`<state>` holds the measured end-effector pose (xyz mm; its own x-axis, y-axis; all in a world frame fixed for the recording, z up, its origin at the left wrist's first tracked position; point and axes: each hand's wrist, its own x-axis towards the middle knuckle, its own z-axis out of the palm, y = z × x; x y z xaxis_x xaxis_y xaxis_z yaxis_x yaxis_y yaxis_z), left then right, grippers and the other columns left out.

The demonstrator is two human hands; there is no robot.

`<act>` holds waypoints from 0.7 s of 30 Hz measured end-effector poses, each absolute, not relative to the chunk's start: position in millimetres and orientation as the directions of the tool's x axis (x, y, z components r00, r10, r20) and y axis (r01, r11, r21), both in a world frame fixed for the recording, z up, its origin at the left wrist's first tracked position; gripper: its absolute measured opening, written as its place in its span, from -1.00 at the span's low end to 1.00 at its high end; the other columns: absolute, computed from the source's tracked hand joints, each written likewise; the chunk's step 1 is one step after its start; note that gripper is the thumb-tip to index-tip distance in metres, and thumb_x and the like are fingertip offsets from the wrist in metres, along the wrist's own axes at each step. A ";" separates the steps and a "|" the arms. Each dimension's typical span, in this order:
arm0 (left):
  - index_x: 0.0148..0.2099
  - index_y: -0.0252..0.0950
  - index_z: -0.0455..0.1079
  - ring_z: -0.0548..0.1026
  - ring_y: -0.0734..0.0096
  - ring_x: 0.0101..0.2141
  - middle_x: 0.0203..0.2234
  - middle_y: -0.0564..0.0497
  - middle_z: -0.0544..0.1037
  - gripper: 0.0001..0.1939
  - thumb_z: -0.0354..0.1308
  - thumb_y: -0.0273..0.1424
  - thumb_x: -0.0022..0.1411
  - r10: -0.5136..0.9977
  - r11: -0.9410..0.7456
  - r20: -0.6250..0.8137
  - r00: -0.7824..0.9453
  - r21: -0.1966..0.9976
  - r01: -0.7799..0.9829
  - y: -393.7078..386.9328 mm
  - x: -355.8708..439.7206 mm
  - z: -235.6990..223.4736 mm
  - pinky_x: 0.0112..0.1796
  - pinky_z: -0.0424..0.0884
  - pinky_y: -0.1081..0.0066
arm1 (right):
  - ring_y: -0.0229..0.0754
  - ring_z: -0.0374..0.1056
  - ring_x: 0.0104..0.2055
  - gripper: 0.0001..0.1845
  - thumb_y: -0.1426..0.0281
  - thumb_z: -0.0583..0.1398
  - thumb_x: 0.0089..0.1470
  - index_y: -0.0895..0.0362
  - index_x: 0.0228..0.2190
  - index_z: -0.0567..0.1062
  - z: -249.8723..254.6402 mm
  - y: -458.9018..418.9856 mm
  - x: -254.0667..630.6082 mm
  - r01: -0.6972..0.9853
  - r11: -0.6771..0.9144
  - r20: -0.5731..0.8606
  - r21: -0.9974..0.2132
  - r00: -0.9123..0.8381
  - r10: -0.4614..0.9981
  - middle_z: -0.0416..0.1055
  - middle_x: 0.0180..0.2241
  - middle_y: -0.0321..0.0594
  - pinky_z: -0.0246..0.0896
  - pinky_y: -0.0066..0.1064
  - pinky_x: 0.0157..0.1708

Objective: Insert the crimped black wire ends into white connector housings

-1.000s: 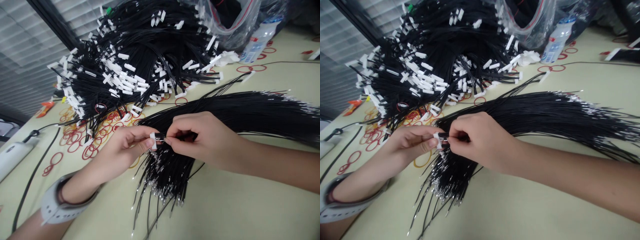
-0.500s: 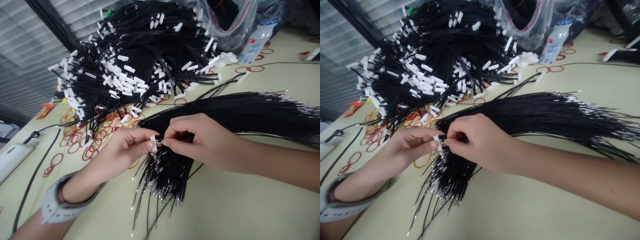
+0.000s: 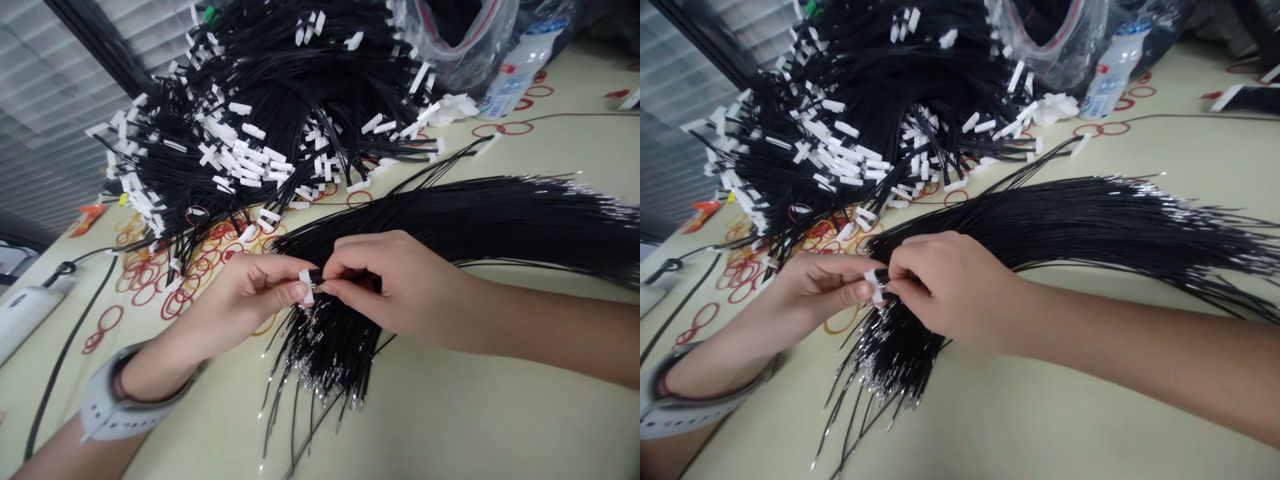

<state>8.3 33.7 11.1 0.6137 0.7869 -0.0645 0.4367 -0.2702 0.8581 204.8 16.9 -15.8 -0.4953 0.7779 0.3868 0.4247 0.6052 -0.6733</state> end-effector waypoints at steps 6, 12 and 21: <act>-0.28 -0.37 0.48 0.47 0.57 -0.45 -0.50 0.05 0.56 -0.89 0.12 -0.54 0.16 0.804 -0.209 -0.105 0.585 0.871 0.444 31.5 10.5 13.1 -0.40 0.38 0.63 | -0.45 0.10 -0.53 -0.87 0.52 0.13 0.02 0.24 -0.54 0.42 -16.8 17.0 204.0 0.421 0.625 0.400 -0.657 -0.508 0.763 0.26 -0.55 -0.36 -0.07 -0.53 -0.53; -0.34 -0.40 0.46 0.43 0.60 -0.45 -0.52 0.05 0.53 -0.90 0.11 -0.54 0.17 0.786 -0.233 -0.094 0.611 0.870 0.434 33.2 12.2 13.0 -0.40 0.34 0.67 | -0.46 0.08 -0.55 -0.88 0.55 0.12 -0.01 0.23 -0.54 0.41 -15.9 16.3 204.0 0.427 0.602 0.380 -0.675 -0.498 0.780 0.26 -0.57 -0.39 -0.07 -0.54 -0.53; -0.34 -0.32 0.50 0.46 0.58 -0.48 -0.54 0.08 0.55 -0.87 0.13 -0.57 0.14 0.812 -0.234 -0.069 0.580 0.872 0.431 32.6 13.0 12.6 -0.42 0.38 0.66 | -0.46 0.12 -0.55 -0.87 0.51 0.13 0.01 0.21 -0.54 0.43 -13.6 14.4 204.3 0.450 0.555 0.342 -0.699 -0.471 0.813 0.30 -0.56 -0.40 -0.05 -0.54 -0.54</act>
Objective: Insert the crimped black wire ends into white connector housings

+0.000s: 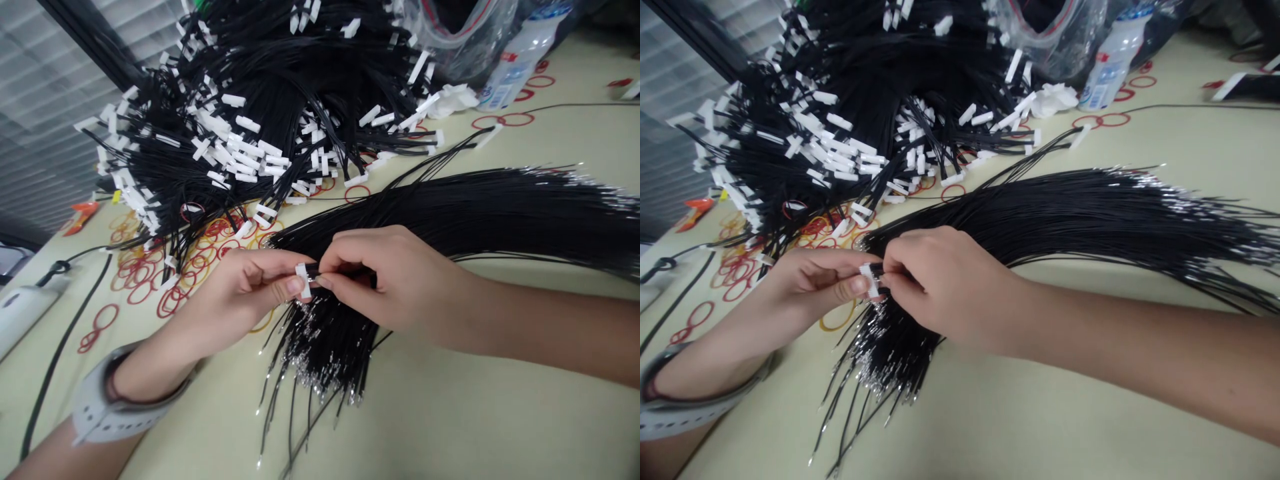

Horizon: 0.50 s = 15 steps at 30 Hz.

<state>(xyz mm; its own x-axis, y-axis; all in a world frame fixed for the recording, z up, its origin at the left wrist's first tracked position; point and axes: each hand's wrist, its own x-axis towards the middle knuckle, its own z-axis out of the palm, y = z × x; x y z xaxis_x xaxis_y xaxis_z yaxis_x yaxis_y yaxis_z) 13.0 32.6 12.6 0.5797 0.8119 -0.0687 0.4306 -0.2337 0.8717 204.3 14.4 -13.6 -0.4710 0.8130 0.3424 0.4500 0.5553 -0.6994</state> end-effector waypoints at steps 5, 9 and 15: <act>-0.32 -0.29 0.52 0.49 0.58 -0.49 -0.54 0.10 0.57 -0.85 0.16 -0.58 0.11 0.819 -0.231 -0.059 0.571 0.876 0.423 32.0 12.6 11.8 -0.44 0.39 0.66 | -0.48 0.20 -0.57 -0.88 0.46 0.20 0.00 0.17 -0.53 0.49 -12.2 14.8 205.3 0.399 0.484 0.289 -0.779 -0.456 0.842 0.37 -0.60 -0.44 0.02 -0.58 -0.55; -0.34 -0.26 0.54 0.50 0.56 -0.48 -0.52 0.10 0.59 -0.87 0.20 -0.55 0.10 0.801 -0.244 -0.059 0.596 0.877 0.414 32.8 9.5 11.2 -0.43 0.40 0.64 | -0.46 0.20 -0.60 -0.88 0.45 0.27 -0.07 0.17 -0.55 0.41 -13.8 12.5 203.7 0.317 0.398 0.238 -0.861 -0.440 0.866 0.35 -0.63 -0.47 0.06 -0.60 -0.57; -0.30 -0.28 0.53 0.49 0.52 -0.47 -0.50 0.07 0.58 -0.88 0.17 -0.54 0.14 0.765 -0.218 -0.115 0.633 0.879 0.423 36.0 4.0 9.0 -0.44 0.39 0.60 | -0.42 0.28 -0.54 -0.72 0.49 0.22 -0.01 0.10 -0.42 0.14 -5.9 12.1 206.6 0.252 0.331 0.161 -0.909 -0.521 0.838 0.39 -0.57 -0.47 0.08 -0.60 -0.57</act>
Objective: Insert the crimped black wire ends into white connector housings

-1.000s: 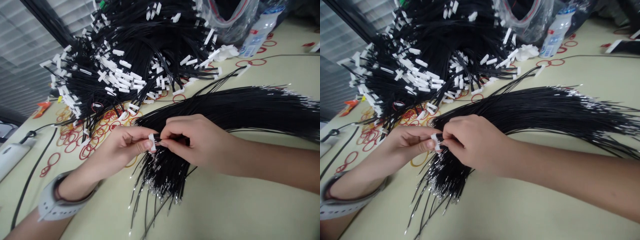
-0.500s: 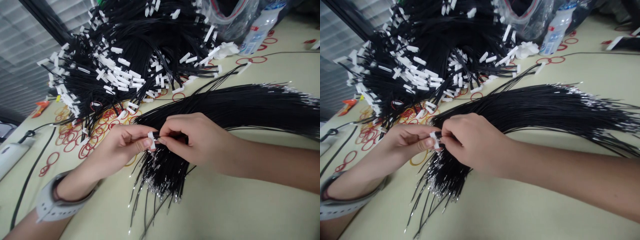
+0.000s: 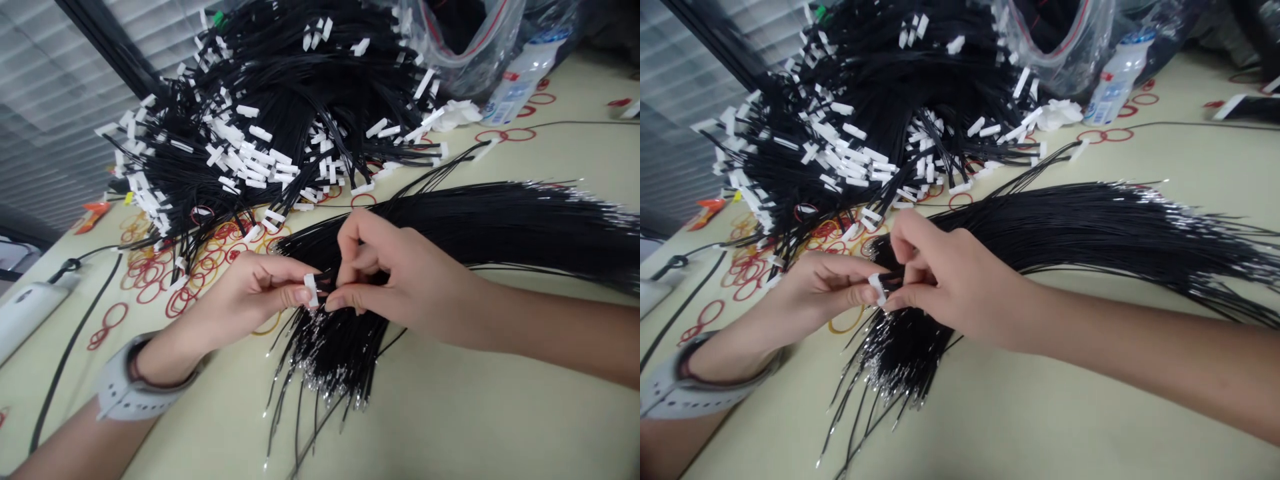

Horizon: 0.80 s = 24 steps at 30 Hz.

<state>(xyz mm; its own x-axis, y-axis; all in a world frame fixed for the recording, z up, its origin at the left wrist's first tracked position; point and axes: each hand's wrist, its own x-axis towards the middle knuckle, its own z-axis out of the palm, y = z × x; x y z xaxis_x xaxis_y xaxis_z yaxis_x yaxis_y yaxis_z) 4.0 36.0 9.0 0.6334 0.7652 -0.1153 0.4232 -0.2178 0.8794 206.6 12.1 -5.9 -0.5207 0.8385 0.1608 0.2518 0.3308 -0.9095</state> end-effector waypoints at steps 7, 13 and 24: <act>-0.29 -0.29 0.54 0.46 0.52 -0.52 -0.52 0.07 0.59 -0.86 0.20 -0.55 0.10 0.755 -0.371 -0.021 0.655 0.810 0.454 33.7 7.3 13.0 -0.51 0.36 0.60 | -0.47 0.05 -0.59 -0.82 0.45 0.11 0.11 0.10 -0.45 0.16 -16.9 11.0 207.2 0.316 0.544 0.317 -0.777 -0.551 0.772 0.21 -0.56 -0.47 -0.08 -0.64 -0.63; -0.36 -0.29 0.51 0.43 0.56 -0.58 -0.58 0.10 0.55 -0.86 0.13 -0.55 0.16 0.686 -0.531 0.034 0.727 0.706 0.469 30.9 9.5 17.3 -0.54 0.32 0.61 | -0.49 0.08 -0.57 -0.83 0.59 0.06 0.08 0.10 -0.45 0.18 -29.0 8.5 204.1 0.293 0.702 0.467 -0.649 -0.576 0.671 0.23 -0.53 -0.48 -0.06 -0.64 -0.57; -0.27 -0.32 0.43 0.43 0.52 -0.44 -0.48 0.05 0.50 -0.90 0.07 -0.50 0.21 0.725 -0.406 -0.023 0.689 0.793 0.454 34.5 3.8 14.6 -0.45 0.33 0.57 | -0.43 0.18 -0.55 -0.92 0.49 0.05 0.12 0.12 -0.32 0.20 -18.8 3.5 202.4 0.422 0.630 0.409 -0.652 -0.504 0.761 0.30 -0.49 -0.40 0.03 -0.59 -0.54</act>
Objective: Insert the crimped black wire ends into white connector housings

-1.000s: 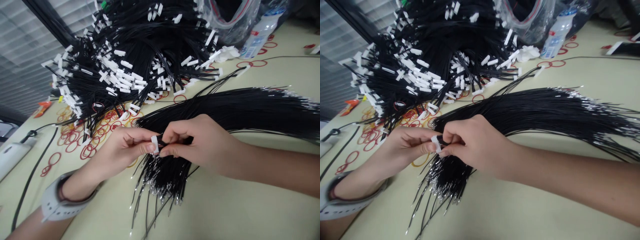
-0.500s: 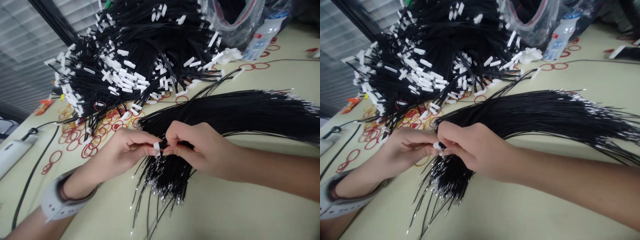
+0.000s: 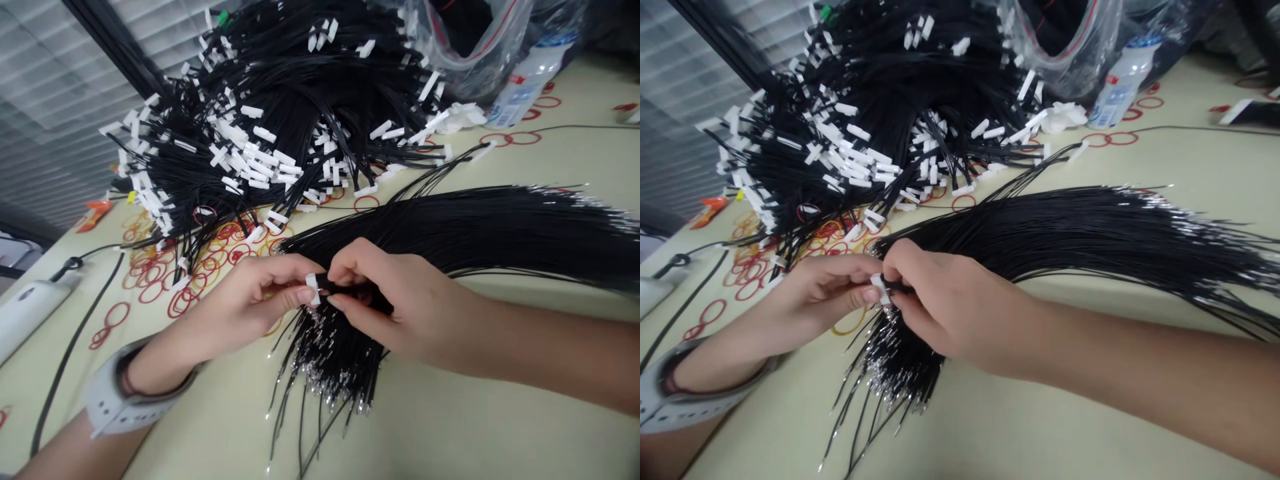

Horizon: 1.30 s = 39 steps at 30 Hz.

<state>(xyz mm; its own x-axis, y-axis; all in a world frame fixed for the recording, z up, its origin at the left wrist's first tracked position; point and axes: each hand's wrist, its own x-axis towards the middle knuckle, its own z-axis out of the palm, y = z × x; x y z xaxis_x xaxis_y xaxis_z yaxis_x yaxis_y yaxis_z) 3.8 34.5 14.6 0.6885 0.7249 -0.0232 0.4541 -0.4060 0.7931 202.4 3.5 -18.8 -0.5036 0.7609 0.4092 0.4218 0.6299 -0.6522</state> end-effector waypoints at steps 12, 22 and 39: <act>-0.21 -0.28 0.44 0.44 0.50 -0.41 -0.41 0.04 0.52 -0.88 0.10 -0.45 0.21 0.795 -0.376 0.012 0.606 0.794 0.478 24.6 3.6 11.4 -0.43 0.36 0.55 | -0.28 0.20 -0.44 -0.79 0.47 0.05 0.14 0.21 -0.47 0.43 -13.6 2.8 202.3 0.594 0.611 0.421 -0.523 -0.443 0.792 0.32 -0.51 -0.25 0.02 -0.44 -0.43; -0.42 -0.30 0.45 0.51 0.57 -0.48 -0.53 0.10 0.58 -0.92 0.22 -0.56 0.07 0.723 -0.167 -0.125 0.679 0.923 0.348 29.7 9.2 4.9 -0.45 0.40 0.66 | -0.39 0.05 -0.49 -0.81 0.62 0.02 0.04 0.19 -0.56 0.24 -17.4 6.4 203.5 0.350 0.641 0.388 -0.683 -0.570 0.724 0.17 -0.55 -0.37 -0.09 -0.48 -0.45; -0.33 -0.32 0.44 0.50 0.55 -0.42 -0.47 0.06 0.55 -0.90 0.11 -0.52 0.19 0.692 -0.044 -0.229 0.684 0.933 0.356 35.9 3.4 12.0 -0.38 0.44 0.61 | -0.38 0.17 -0.44 -0.83 0.48 0.03 0.14 0.21 -0.43 0.38 -9.1 9.8 203.5 0.431 0.573 0.304 -0.697 -0.547 0.780 0.30 -0.46 -0.31 0.00 -0.49 -0.44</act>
